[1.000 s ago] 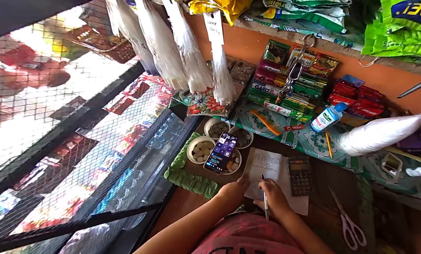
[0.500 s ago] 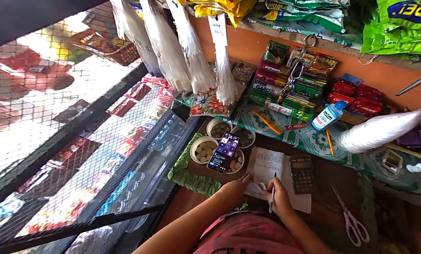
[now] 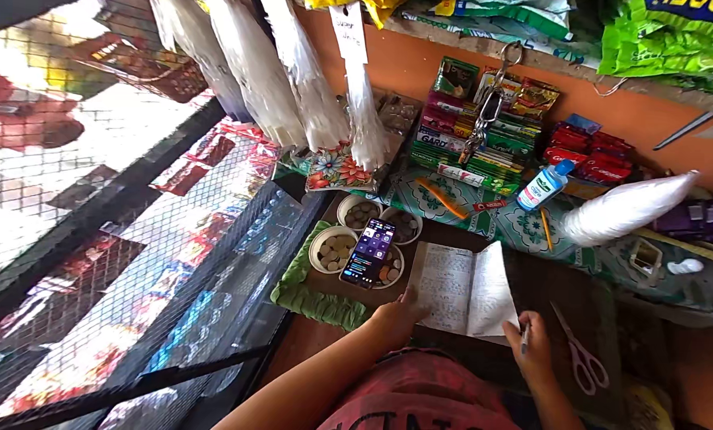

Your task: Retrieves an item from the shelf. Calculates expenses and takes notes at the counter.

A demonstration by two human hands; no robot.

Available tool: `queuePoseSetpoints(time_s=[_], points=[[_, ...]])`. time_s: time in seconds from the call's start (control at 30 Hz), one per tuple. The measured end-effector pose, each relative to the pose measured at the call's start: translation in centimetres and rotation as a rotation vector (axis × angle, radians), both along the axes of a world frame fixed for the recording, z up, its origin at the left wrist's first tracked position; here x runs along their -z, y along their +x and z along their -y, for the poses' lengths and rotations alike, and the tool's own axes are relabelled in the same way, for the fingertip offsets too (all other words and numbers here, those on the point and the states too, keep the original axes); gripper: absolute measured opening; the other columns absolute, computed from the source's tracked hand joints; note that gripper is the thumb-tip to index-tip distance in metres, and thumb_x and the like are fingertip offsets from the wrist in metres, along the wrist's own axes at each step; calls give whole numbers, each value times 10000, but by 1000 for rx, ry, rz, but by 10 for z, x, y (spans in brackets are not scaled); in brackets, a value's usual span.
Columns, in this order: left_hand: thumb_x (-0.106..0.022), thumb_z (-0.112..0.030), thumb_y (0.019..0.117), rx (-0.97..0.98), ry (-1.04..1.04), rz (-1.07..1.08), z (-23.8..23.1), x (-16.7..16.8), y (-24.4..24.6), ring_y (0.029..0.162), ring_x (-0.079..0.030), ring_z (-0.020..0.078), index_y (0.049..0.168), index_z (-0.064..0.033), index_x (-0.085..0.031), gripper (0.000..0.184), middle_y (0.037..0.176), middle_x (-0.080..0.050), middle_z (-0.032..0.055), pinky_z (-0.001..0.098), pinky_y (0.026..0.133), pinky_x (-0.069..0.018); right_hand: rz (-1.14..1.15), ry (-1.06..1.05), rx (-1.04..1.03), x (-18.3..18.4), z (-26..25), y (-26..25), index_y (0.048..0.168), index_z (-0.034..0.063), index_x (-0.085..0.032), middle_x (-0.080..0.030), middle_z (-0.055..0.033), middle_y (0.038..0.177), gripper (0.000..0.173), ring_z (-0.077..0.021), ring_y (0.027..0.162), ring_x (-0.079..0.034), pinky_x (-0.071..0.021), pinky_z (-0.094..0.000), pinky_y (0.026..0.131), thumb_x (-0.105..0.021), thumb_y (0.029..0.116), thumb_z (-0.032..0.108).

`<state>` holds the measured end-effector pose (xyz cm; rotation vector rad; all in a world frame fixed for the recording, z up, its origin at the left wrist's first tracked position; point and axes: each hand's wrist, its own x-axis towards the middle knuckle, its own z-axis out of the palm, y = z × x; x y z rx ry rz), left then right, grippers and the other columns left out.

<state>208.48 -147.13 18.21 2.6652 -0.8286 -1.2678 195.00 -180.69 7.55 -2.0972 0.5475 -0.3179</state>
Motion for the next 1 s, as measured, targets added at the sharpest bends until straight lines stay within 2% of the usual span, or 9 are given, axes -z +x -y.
queuePoseSetpoints(time_s=[0.13,0.27,0.47,0.57,0.7,0.77,0.87,0.93,1.0], points=[[-765,-334,836,-11,32,-5,5,0,3,1152,-603,531,1454,-460,-500,685,1703,-95,183,650,805,-573,-45,-88,49,41,24,-32,1128,128,-534,-588,-19,870,446,-125,701,-592,-549,-331,568,-802,848,348],[-762,-400,851,10,33,-13,4,-4,5,1118,-620,526,1394,-378,-566,578,1682,-159,206,652,804,-574,-51,-71,104,61,18,-43,1119,141,-532,-583,-11,868,444,-112,698,-595,-558,-320,575,-789,868,402],[-755,-427,849,18,73,-4,10,-2,2,1149,-598,540,1373,-324,-582,562,1667,-136,260,637,810,-578,-17,-5,112,79,24,-47,1126,156,-528,-599,-17,874,457,-130,667,-625,-593,-342,555,-799,869,419],[-772,-437,833,12,91,8,13,0,-1,1193,-556,572,1408,-301,-547,633,1653,-132,293,644,796,-578,8,29,102,83,25,-46,1130,148,-532,-596,-29,889,451,-143,674,-627,-596,-351,553,-804,868,394],[-824,-444,784,6,79,14,15,-3,-2,1225,-517,602,1508,-459,-391,843,1655,-81,313,646,793,-577,14,71,107,81,23,-46,1141,137,-526,-602,-38,892,454,-156,669,-644,-610,-365,546,-810,867,363],[-804,-474,803,26,84,-2,15,-6,-1,1234,-508,609,1467,-458,-451,753,1656,-82,315,653,812,-572,13,74,101,81,24,-46,1143,145,-525,-607,-37,898,445,-156,673,-649,-612,-367,545,-804,873,362],[-779,-499,829,50,88,-11,13,-4,1,1235,-516,599,1414,-363,-534,648,1647,-109,323,648,822,-573,33,95,89,82,25,-44,1137,144,-525,-606,-35,885,437,-157,662,-652,-616,-372,537,-807,870,346],[-784,-459,837,45,57,-10,11,-3,2,1240,-507,605,1367,-324,-577,585,1646,-106,325,648,830,-570,38,123,86,77,23,-43,1147,142,-523,-618,-43,895,421,-167,665,-657,-617,-380,541,-792,882,327],[-791,-442,829,35,49,-8,10,-2,2,1245,-503,606,1370,-335,-573,593,1649,-97,323,643,832,-572,43,151,89,75,21,-43,1149,143,-517,-624,-46,885,411,-176,651,-658,-616,-383,535,-787,889,312]])
